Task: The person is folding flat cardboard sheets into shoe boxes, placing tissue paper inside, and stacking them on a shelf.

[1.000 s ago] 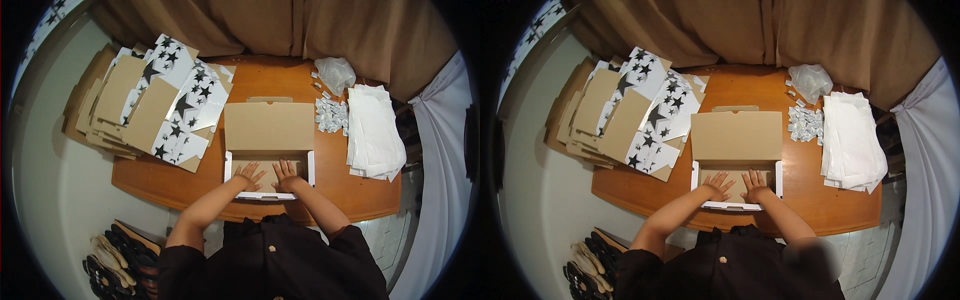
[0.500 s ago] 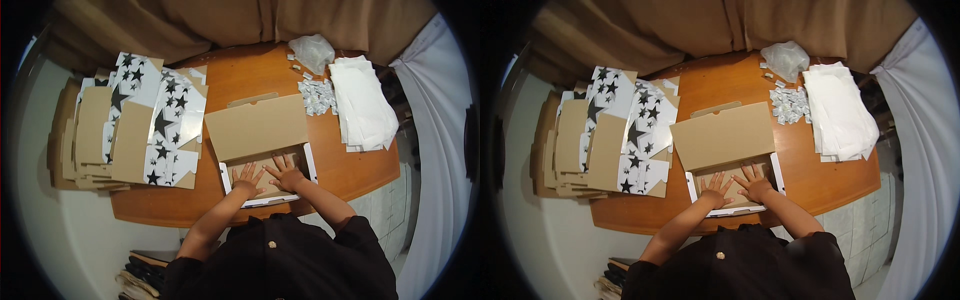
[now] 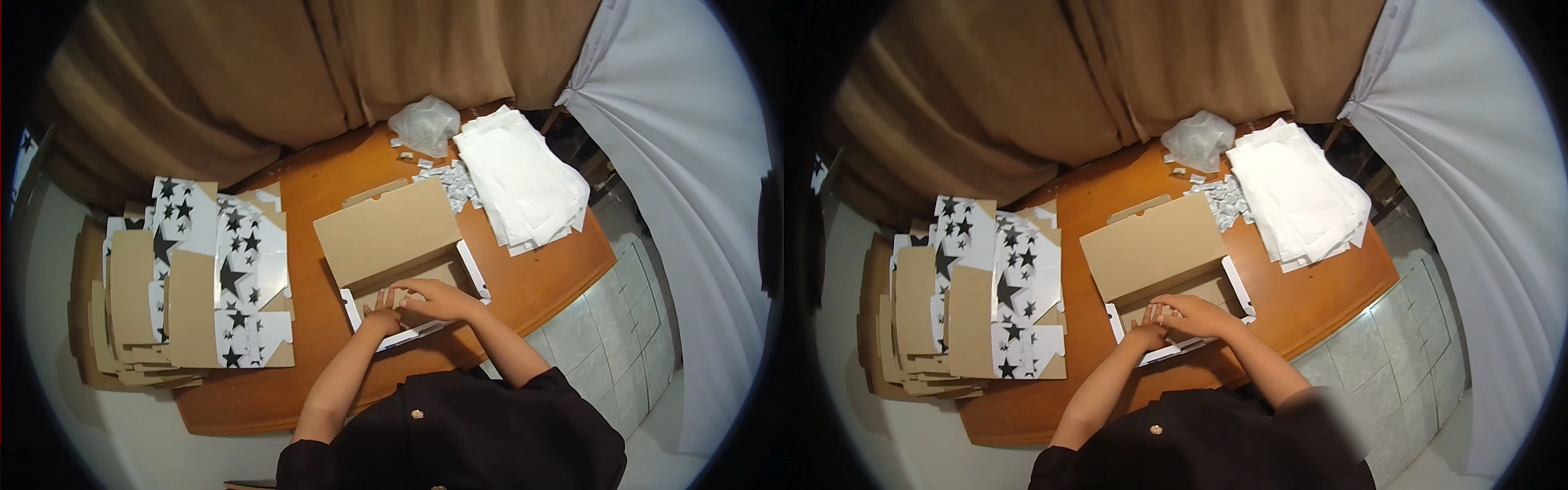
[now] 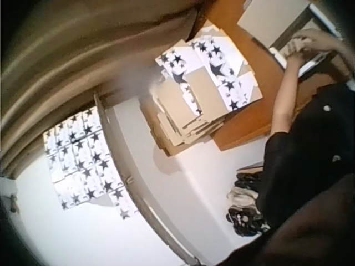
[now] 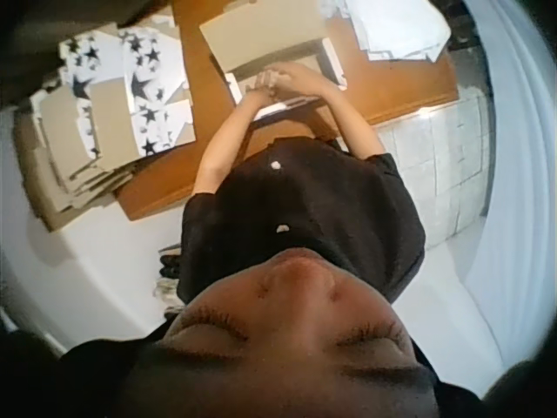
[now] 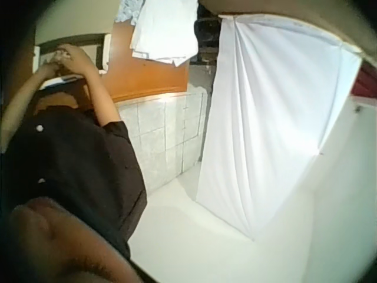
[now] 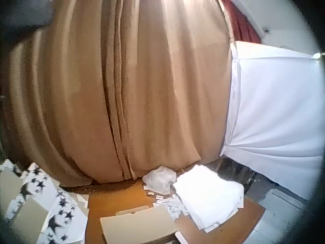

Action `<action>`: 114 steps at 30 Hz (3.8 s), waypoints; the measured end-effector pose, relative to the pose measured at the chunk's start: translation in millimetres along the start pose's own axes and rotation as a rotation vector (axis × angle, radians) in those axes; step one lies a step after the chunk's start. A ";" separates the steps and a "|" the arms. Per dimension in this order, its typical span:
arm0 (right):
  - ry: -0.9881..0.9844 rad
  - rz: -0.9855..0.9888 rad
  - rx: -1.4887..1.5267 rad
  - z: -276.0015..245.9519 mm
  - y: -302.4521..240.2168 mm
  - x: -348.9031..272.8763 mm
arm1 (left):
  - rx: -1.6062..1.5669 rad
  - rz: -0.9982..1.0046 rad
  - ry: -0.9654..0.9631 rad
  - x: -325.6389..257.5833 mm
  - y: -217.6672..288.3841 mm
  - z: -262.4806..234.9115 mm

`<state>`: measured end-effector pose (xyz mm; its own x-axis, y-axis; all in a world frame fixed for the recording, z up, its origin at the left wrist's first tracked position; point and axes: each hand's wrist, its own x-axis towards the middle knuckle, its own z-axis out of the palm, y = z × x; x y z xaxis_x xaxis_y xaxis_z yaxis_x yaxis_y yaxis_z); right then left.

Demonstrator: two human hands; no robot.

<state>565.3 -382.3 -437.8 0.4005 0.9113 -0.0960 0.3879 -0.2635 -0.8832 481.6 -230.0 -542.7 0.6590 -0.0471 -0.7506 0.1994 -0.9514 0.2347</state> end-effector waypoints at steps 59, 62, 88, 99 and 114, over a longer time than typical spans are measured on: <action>1.391 -0.564 -1.318 -152.5 -25.1 -193.8 | -0.099 1.027 1.407 -77.8 232.2 -162.2; 1.504 -0.578 -1.124 -158.4 -27.4 -199.3 | -0.166 1.028 1.481 -114.7 226.4 -172.8; 0.485 0.375 0.415 -48.6 20.6 -99.4 | -1.295 0.370 1.423 -108.3 15.6 -110.8; 0.798 0.211 -0.499 -21.9 69.0 -86.8 | -0.956 -0.084 1.382 -55.2 16.8 -83.5; 0.823 0.212 -0.527 -14.1 66.4 -86.4 | 0.338 0.750 0.631 2.9 36.6 -40.4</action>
<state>568.2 -482.9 -481.7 0.8769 0.3785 0.2964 0.4807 -0.6839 -0.5489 520.2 -252.6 -511.3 0.8091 -0.5876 -0.0004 -0.5689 -0.7836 0.2497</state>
